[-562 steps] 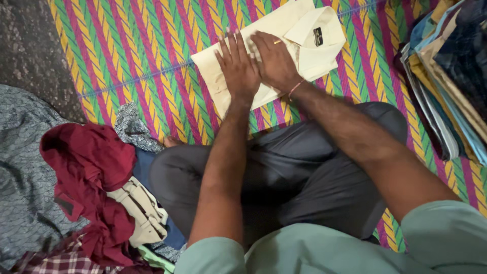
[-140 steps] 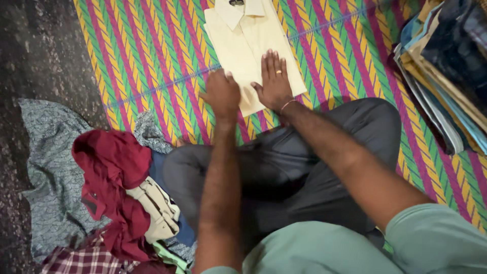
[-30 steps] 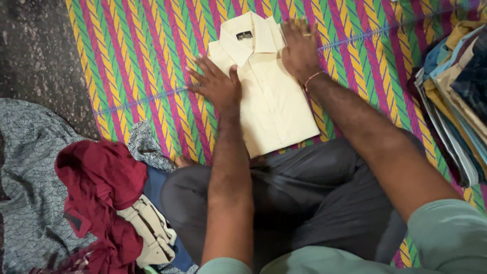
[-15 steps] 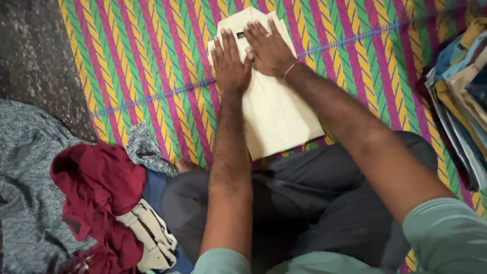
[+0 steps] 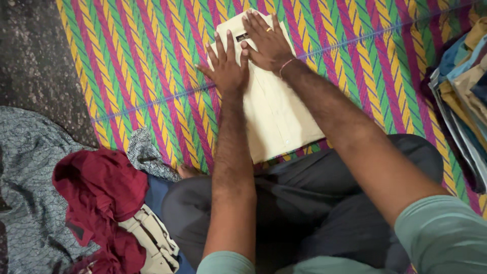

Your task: The person folds a light-colored shirt on a colorful mat. They smooth the fabric, fold the sleeves inward, fold the shirt in half lengthwise, then fold it again to form a compact rectangle.

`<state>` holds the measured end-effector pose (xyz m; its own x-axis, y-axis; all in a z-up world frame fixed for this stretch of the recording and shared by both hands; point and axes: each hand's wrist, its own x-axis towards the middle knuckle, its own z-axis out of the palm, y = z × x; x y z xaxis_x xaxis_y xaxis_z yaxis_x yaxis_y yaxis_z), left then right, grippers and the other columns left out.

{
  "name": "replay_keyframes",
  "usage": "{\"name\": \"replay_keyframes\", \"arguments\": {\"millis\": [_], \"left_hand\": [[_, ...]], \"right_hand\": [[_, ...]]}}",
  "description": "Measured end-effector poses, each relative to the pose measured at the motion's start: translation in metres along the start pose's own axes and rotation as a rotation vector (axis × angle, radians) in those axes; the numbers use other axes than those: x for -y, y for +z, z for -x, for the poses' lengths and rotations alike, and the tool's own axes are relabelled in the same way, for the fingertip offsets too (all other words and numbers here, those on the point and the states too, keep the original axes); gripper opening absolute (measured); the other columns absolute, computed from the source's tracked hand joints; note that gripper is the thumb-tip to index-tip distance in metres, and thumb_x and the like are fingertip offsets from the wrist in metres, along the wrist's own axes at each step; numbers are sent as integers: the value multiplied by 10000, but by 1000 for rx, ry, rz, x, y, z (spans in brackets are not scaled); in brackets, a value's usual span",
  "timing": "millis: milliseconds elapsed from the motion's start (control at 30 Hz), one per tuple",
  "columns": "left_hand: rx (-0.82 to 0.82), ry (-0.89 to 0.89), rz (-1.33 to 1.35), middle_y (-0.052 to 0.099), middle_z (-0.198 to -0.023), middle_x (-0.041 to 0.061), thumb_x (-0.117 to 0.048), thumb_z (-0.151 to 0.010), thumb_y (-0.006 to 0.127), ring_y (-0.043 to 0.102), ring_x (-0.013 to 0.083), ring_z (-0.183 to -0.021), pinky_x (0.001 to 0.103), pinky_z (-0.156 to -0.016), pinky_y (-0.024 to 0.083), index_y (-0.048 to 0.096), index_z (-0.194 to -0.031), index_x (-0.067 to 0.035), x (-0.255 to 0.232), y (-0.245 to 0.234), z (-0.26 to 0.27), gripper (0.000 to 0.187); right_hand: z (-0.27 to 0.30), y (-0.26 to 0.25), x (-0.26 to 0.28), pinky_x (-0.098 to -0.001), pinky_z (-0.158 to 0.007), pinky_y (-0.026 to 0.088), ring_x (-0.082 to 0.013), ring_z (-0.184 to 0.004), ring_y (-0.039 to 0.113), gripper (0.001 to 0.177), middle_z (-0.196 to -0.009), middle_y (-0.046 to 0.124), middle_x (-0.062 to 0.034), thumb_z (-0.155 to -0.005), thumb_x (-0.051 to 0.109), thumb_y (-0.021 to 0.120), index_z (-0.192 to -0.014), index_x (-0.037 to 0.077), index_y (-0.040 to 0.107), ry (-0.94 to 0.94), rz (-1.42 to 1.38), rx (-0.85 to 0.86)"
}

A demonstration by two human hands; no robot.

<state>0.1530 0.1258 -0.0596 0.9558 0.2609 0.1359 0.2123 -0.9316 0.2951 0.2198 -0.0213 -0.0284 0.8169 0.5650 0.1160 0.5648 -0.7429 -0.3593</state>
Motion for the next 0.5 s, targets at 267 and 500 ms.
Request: {"name": "replay_keyframes", "arguments": {"millis": [267,500], "left_hand": [[51,-62,14,177,-1743,34,-690,-1041,285,112,365,-1613,843,-1114,-89,305,-1635,-372,-2,0,-2,674],[-115,-52,-2,192,-1748,106,-622,-1085,317,160,325,-1626,798,-1188,-54,263,-1675,-229,1,16,-1,710]], "right_hand": [[0,-2,7,-690,-1216,-8,-304,-1583,222,761,-1702,260,-181,-1081,495,403,-1634,4,222,106,61,-26],[-3,0,7,-719,-1198,-17,-327,-1575,220,719,-1701,256,-207,-1118,478,364,-1633,-9,239,157,5,-68]]}}
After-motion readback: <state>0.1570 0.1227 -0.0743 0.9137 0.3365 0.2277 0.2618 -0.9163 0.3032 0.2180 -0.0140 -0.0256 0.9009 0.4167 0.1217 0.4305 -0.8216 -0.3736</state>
